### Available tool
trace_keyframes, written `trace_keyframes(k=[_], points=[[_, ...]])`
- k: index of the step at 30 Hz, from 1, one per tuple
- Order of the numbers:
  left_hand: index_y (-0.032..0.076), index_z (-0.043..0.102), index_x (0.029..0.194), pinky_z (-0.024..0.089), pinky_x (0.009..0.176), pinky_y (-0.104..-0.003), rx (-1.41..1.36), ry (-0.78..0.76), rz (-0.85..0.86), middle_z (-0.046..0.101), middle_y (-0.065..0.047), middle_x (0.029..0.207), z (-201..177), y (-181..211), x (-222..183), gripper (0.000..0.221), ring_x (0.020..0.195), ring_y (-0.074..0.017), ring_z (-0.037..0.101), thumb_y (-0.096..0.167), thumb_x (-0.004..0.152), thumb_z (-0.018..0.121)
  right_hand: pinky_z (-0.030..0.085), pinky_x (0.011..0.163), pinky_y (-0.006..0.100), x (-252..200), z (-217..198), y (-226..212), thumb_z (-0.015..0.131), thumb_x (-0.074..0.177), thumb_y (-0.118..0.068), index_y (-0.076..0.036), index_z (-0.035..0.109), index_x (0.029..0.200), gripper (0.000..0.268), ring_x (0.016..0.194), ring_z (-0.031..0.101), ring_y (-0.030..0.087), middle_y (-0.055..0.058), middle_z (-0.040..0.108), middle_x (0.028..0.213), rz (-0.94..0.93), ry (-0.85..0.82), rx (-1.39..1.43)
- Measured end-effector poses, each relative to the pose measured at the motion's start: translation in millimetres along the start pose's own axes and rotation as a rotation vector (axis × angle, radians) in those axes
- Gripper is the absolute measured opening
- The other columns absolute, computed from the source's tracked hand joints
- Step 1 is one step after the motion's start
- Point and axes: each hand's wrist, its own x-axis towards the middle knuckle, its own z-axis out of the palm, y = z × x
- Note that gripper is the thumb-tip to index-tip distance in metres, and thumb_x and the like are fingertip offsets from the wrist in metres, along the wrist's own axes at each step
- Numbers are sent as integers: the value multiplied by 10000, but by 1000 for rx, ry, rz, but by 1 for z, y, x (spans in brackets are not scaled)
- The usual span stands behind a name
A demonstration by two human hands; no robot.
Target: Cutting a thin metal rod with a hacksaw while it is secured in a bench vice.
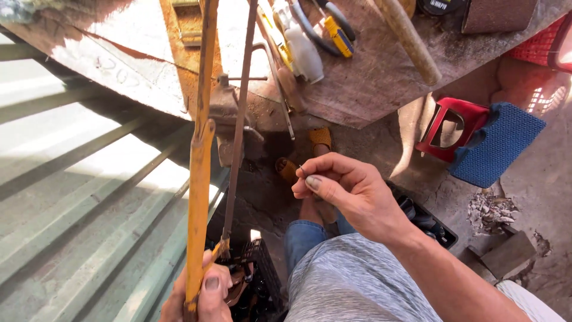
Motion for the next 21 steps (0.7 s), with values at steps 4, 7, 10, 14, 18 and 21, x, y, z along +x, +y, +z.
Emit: trace_keyframes(k=[4, 7, 10, 14, 18, 21], points=[[-61, 680, 1174, 506, 594, -264, 59, 77, -37, 570, -99, 631, 28, 24, 15, 288, 515, -169, 524, 110, 946, 632, 633, 773, 280, 3, -5, -11, 673, 954, -102, -20, 720, 1066, 147, 888, 775, 163, 132, 816, 945, 7, -12, -99], [-60, 686, 1151, 494, 502, -268, 94, 100, 28, 586, -105, 657, 35, 24, 21, 256, 489, -173, 495, 83, 944, 640, 647, 765, 261, 7, -9, -19, 715, 925, -114, -46, 739, 1054, 148, 862, 784, 142, 87, 810, 968, -16, -24, -194], [-52, 695, 1128, 468, 465, -264, 88, 121, 41, 654, -121, 795, 38, 19, 22, 250, 459, -160, 480, 90, 927, 647, 656, 785, 248, 11, -11, -28, 740, 904, -154, -76, 761, 1045, 162, 830, 800, 130, 47, 814, 980, 12, -39, -271], [-64, 714, 1115, 455, 456, -257, 96, 160, -77, 527, -67, 556, 46, 22, 18, 305, 448, -147, 458, 140, 893, 667, 592, 667, 206, 16, -13, -33, 728, 913, -146, -42, 768, 1031, 163, 706, 732, 108, 110, 825, 858, 133, -70, -144], [-73, 701, 1127, 457, 437, -267, 59, 154, -75, 522, -69, 531, 44, 13, 13, 321, 425, -153, 457, 136, 886, 667, 599, 632, 240, 20, -15, -39, 733, 901, -154, -32, 783, 1027, 182, 641, 706, 132, 124, 818, 830, 172, -87, -89], [-64, 690, 1140, 483, 448, -255, 64, 124, -27, 492, -51, 510, 44, 20, 12, 339, 424, -147, 460, 188, 914, 668, 593, 617, 246, 23, -14, -37, 731, 910, -121, -22, 768, 1024, 156, 622, 670, 122, 112, 790, 847, 130, -69, -69]])
